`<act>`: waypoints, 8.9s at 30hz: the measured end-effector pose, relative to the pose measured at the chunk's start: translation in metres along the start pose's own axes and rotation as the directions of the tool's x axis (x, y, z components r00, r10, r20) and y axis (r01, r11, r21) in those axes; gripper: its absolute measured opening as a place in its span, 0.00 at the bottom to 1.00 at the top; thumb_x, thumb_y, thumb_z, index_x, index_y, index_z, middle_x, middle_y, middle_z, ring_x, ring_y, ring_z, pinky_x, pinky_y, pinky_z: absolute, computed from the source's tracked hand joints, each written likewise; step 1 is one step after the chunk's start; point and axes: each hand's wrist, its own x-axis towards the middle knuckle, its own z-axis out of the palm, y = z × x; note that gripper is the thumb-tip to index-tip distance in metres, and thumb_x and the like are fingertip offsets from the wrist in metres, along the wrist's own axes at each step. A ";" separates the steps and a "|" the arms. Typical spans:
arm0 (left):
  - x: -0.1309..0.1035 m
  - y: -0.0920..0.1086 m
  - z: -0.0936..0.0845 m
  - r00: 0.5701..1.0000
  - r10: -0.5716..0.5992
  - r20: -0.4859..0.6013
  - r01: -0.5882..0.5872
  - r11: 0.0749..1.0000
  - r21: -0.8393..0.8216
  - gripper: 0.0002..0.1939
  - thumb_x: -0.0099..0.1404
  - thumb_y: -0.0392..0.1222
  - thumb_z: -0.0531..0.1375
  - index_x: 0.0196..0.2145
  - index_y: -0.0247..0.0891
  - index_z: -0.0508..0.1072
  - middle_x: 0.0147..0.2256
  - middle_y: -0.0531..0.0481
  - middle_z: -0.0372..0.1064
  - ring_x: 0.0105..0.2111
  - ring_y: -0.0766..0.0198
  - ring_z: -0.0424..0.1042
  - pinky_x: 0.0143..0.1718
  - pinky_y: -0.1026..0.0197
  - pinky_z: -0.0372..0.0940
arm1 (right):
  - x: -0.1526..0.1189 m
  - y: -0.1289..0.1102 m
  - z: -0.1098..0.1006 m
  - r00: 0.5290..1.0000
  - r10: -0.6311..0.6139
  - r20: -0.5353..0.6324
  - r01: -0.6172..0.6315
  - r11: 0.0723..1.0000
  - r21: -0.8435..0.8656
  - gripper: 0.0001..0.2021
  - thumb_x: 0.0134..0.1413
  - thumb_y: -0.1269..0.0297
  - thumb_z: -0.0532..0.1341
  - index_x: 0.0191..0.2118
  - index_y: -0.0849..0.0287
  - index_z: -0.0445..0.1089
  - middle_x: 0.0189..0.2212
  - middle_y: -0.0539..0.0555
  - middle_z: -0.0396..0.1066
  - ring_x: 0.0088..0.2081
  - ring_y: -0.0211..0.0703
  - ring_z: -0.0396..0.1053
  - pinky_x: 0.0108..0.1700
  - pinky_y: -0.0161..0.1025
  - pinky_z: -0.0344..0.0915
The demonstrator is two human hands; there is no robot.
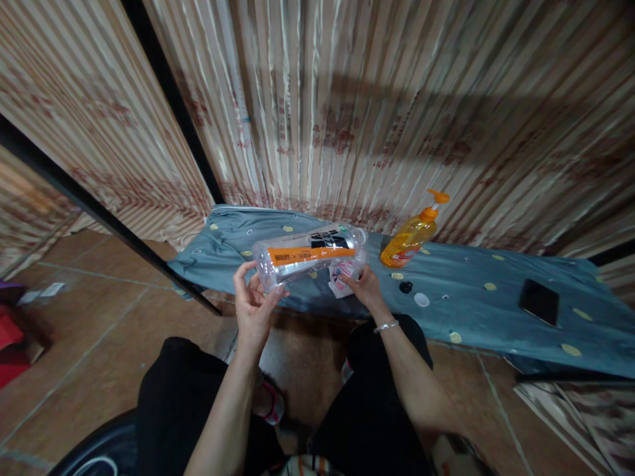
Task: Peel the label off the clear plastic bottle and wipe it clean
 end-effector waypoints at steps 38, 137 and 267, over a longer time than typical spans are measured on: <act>-0.003 0.000 0.004 0.999 -0.018 -0.048 0.017 1.000 -0.025 0.31 0.53 0.45 0.71 0.49 0.46 0.59 0.39 0.51 0.70 0.30 0.66 0.74 0.29 0.65 0.73 | -0.001 -0.002 -0.001 1.000 0.004 0.007 -0.005 1.000 0.021 0.21 0.41 0.50 0.68 0.39 0.56 0.65 0.35 0.55 0.75 0.39 0.53 0.74 0.40 0.46 0.69; -0.014 -0.008 0.006 0.990 0.094 -0.102 -0.092 0.995 0.022 0.31 0.56 0.41 0.70 0.55 0.47 0.63 0.45 0.48 0.70 0.37 0.62 0.74 0.32 0.64 0.73 | -0.004 -0.011 -0.006 1.000 0.014 -0.001 -0.013 0.998 0.057 0.25 0.39 0.46 0.68 0.39 0.57 0.67 0.33 0.56 0.76 0.34 0.50 0.74 0.36 0.43 0.70; -0.013 -0.005 0.005 0.981 0.070 -0.179 -0.073 0.997 -0.011 0.32 0.52 0.41 0.71 0.53 0.42 0.66 0.42 0.47 0.72 0.33 0.62 0.75 0.31 0.62 0.74 | -0.003 -0.010 -0.005 0.999 -0.012 0.031 0.010 0.996 0.085 0.26 0.42 0.51 0.69 0.47 0.58 0.67 0.40 0.59 0.76 0.42 0.54 0.74 0.45 0.46 0.70</act>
